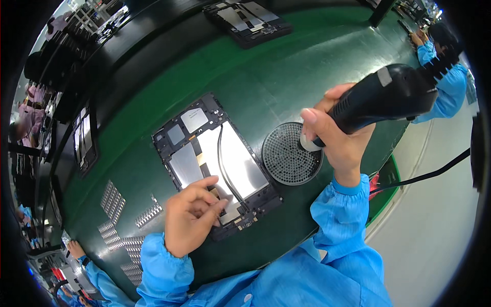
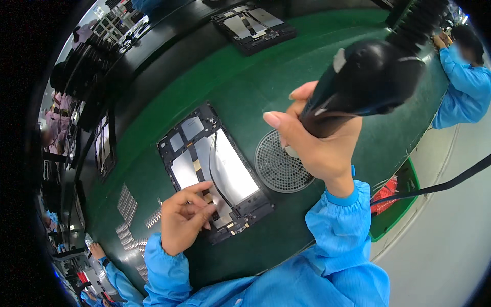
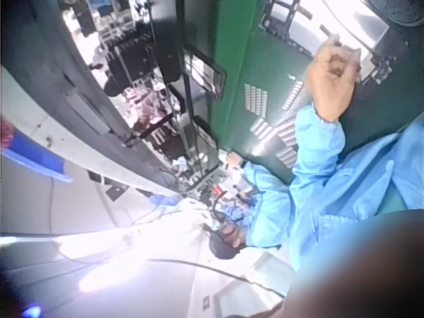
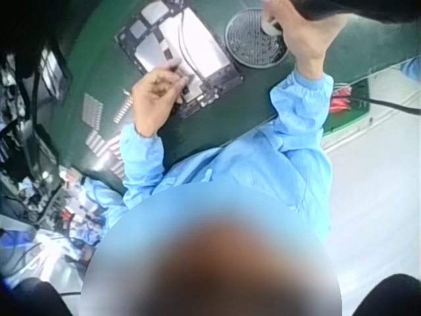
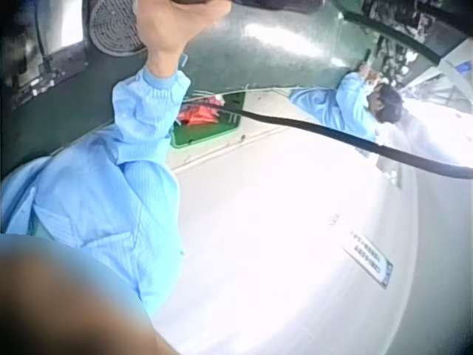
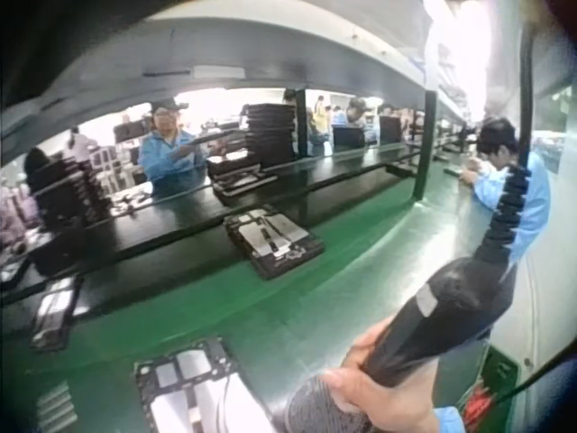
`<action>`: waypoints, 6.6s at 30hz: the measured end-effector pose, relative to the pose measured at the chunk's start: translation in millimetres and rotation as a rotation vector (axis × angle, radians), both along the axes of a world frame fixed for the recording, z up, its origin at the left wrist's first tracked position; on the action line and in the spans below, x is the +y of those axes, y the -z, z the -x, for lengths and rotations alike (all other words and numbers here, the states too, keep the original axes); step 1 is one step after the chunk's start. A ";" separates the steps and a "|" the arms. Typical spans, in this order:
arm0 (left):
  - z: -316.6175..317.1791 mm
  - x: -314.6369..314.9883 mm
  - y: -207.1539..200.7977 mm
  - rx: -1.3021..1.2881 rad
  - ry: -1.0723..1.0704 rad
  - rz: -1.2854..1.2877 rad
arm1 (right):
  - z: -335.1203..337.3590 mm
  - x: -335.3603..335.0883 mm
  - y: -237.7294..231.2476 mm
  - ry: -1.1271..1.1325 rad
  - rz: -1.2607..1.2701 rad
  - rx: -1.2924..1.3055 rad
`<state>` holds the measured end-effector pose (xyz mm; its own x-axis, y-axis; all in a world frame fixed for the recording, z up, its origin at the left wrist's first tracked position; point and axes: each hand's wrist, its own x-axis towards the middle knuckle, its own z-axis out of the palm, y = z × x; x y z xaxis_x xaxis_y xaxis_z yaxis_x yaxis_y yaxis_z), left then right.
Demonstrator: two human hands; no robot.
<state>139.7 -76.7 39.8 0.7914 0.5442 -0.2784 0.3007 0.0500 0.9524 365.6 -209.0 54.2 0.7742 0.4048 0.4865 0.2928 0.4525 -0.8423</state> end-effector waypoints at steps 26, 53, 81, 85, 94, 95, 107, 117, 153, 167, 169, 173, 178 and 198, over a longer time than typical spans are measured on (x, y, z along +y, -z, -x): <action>0.2 24.6 60.4 -0.491 -0.060 -0.648 | -22.1 31.3 19.9 0.021 0.108 -0.004; 43.7 83.8 57.1 -0.166 -0.302 -0.058 | 60.8 62.6 -14.2 -0.196 0.054 -0.148; 41.8 121.5 44.4 0.064 -0.076 0.121 | 142.0 178.0 4.3 -0.538 0.085 -0.027; 40.4 121.8 46.4 0.056 -0.070 0.111 | 140.7 178.8 6.2 -0.540 0.089 -0.029; 40.5 120.7 48.4 0.023 -0.094 0.127 | 143.7 176.3 8.3 -0.523 0.147 -0.040; 40.8 120.3 47.7 0.011 -0.109 0.132 | 146.4 175.7 7.4 -0.529 0.142 -0.028; 40.7 118.2 48.3 -0.018 -0.098 0.108 | 153.8 171.3 7.1 -0.540 0.186 -0.109; 40.1 118.1 42.5 0.116 -0.114 0.097 | 71.0 97.8 -30.5 -0.292 0.044 -0.114; 41.0 118.6 41.7 0.051 -0.147 0.155 | -2.2 55.6 22.5 -0.029 0.095 -0.012; 44.5 116.6 48.3 0.059 -0.088 0.174 | 22.8 61.3 -3.6 0.004 0.030 -0.022; 44.2 113.4 54.0 0.040 -0.035 0.206 | 39.2 72.4 -6.9 -0.099 -0.030 -0.016; 41.9 110.0 56.7 0.064 0.047 0.182 | 81.3 106.0 -10.3 -0.339 -0.032 -0.017; 45.9 113.8 61.6 0.031 0.064 0.221 | 114.1 140.2 -2.3 -0.474 0.082 0.021; 41.5 95.3 74.3 -0.275 -0.082 -0.152 | 114.7 135.6 3.9 -0.446 0.094 0.041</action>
